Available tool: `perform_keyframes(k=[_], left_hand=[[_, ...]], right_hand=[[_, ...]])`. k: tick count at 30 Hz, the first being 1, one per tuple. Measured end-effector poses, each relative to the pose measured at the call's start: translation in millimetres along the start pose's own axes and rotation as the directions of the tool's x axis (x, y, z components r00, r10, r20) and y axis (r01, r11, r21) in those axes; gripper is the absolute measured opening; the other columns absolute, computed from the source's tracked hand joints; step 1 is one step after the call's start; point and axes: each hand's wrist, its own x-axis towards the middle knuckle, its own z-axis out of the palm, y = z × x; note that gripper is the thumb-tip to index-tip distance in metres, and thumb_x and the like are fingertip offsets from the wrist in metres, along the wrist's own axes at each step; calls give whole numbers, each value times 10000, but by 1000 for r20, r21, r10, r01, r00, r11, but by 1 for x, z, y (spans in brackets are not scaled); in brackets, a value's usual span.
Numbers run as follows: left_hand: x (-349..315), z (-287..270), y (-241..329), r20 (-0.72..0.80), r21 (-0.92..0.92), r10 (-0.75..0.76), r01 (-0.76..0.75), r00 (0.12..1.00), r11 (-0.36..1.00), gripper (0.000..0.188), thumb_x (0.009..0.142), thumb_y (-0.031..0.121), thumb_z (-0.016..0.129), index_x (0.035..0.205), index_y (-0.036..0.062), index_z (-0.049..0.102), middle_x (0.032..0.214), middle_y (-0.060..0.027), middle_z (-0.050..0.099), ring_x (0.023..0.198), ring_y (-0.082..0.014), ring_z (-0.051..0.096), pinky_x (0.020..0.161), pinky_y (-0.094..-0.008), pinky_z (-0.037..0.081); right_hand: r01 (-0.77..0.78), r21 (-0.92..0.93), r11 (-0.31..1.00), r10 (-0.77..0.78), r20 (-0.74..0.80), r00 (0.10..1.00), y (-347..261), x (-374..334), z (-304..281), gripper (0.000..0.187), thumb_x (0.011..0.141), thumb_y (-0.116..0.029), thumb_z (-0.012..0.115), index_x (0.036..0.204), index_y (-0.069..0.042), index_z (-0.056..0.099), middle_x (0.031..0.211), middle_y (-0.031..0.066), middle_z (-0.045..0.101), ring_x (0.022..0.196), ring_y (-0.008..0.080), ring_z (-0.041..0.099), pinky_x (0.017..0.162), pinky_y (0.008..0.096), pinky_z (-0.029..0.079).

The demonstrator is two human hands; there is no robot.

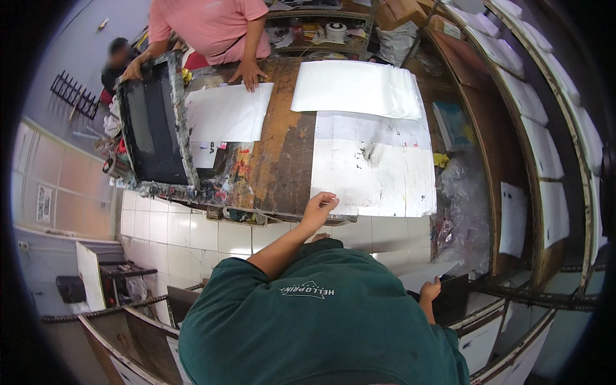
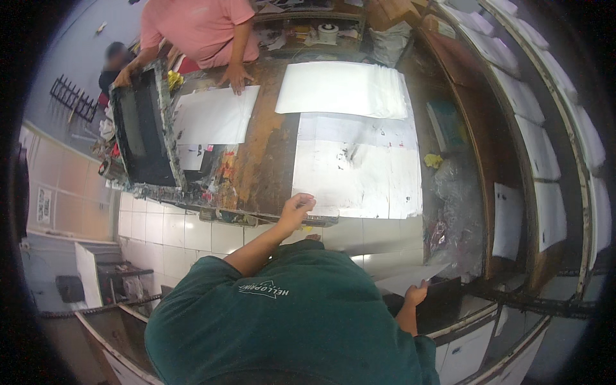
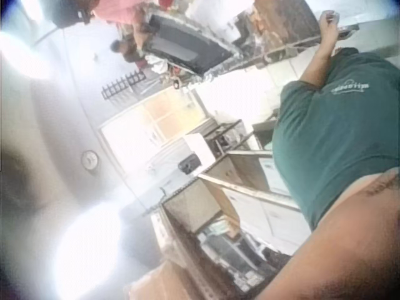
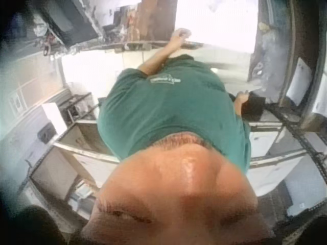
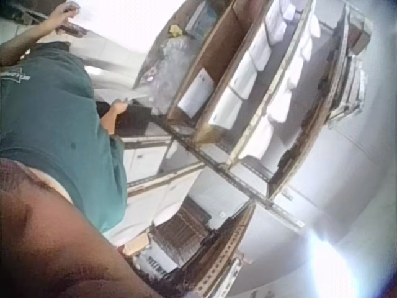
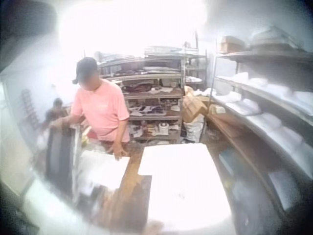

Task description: The person repeatedly picks up white paper sheets from a table, places them into white envelopes, and stacks the envelopes on a metal shelving unit. Another person in a pink shirt works at the same table in the background.

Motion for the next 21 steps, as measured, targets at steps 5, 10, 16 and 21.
perform_keyframes(k=[5,10,16,21], left_hand=[[26,-38,-13,-160,-340,-207,144,965,929,388,816,330,589,1108,83,521,977,-61,576,874,-157,535,722,-292,418],[66,-97,0,-199,-842,-286,-15,937,539,942,731,713,453,1358,59,195,1295,-146,371,1126,-274,422,903,-394,377],[127,-139,15,-278,-948,-210,-234,937,214,1128,609,826,432,1389,81,102,1395,-135,243,1253,-313,294,1016,-459,259],[217,-162,-34,-164,-888,-284,-16,945,460,361,794,271,634,1061,70,498,921,-79,556,790,-198,534,604,-311,487]], right_hand=[[108,-41,993,-109,-29,994,-23,20,1,472,638,20,514,1107,43,551,1108,228,552,1042,360,524,912,391,397],[228,27,973,-226,-57,972,-55,21,-4,472,643,29,514,1113,40,550,1094,234,560,1032,359,534,907,379,400],[221,129,967,-214,-64,975,-75,14,-25,468,646,51,497,1111,46,547,1099,222,565,1030,349,543,897,363,407],[115,209,971,-94,-110,990,-74,-3,-51,491,663,62,480,1129,-66,572,1130,155,571,1040,270,556,871,323,426]])
